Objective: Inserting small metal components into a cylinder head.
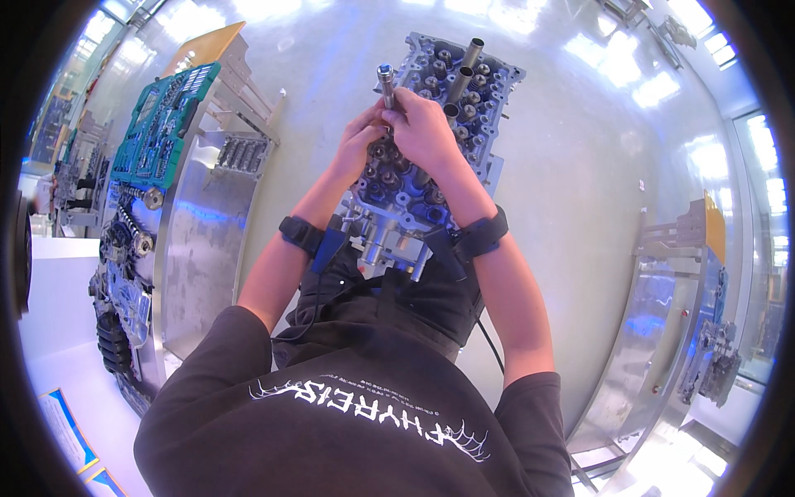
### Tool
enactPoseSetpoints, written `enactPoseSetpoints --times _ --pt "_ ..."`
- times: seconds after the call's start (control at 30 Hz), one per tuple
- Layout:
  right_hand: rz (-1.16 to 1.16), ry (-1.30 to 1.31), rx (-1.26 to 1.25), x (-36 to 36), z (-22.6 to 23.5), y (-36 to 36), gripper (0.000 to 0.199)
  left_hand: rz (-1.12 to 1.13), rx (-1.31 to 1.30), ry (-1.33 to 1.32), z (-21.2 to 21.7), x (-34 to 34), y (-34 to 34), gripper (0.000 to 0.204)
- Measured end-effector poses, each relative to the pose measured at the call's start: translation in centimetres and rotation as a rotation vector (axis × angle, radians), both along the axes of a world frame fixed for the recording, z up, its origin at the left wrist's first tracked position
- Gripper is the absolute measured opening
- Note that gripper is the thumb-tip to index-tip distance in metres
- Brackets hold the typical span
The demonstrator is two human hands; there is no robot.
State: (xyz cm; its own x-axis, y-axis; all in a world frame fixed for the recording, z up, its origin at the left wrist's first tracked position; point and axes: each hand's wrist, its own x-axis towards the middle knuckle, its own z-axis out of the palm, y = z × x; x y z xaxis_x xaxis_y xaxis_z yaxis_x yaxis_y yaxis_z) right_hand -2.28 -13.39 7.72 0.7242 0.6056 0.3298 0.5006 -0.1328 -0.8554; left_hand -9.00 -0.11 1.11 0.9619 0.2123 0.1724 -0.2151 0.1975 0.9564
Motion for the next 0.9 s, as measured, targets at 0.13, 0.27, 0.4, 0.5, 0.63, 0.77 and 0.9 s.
enactPoseSetpoints --times 0.13,0.27,0.4,0.5,0.63,0.77,0.9 --pt "-0.006 0.020 -0.057 -0.1 0.5 0.0 0.016 -0.008 0.063 -0.039 -0.4 0.3 0.2 0.049" --pt "-0.055 0.053 -0.123 -0.4 1.2 -0.2 0.021 0.018 0.080 -0.059 -0.2 0.4 -0.1 0.047" --pt "-0.054 0.041 -0.117 -0.1 1.0 -0.3 0.029 0.034 0.080 0.017 -0.1 0.7 -0.2 0.046" --pt "-0.056 0.062 -0.117 -0.1 1.1 -0.3 0.034 0.070 0.117 0.006 -0.2 0.7 -0.1 0.050" --pt "-0.094 0.037 -0.200 -0.3 1.7 -0.4 0.038 0.096 0.142 0.004 -0.2 0.7 -0.2 0.053" --pt "-0.103 0.033 -0.201 -0.3 1.7 -0.4 0.038 0.084 0.031 -0.008 -0.2 0.7 -0.2 0.053" --pt "-0.113 0.023 -0.175 -0.3 1.4 -0.2 0.035 0.094 0.012 -0.014 0.3 0.4 -0.3 0.050"
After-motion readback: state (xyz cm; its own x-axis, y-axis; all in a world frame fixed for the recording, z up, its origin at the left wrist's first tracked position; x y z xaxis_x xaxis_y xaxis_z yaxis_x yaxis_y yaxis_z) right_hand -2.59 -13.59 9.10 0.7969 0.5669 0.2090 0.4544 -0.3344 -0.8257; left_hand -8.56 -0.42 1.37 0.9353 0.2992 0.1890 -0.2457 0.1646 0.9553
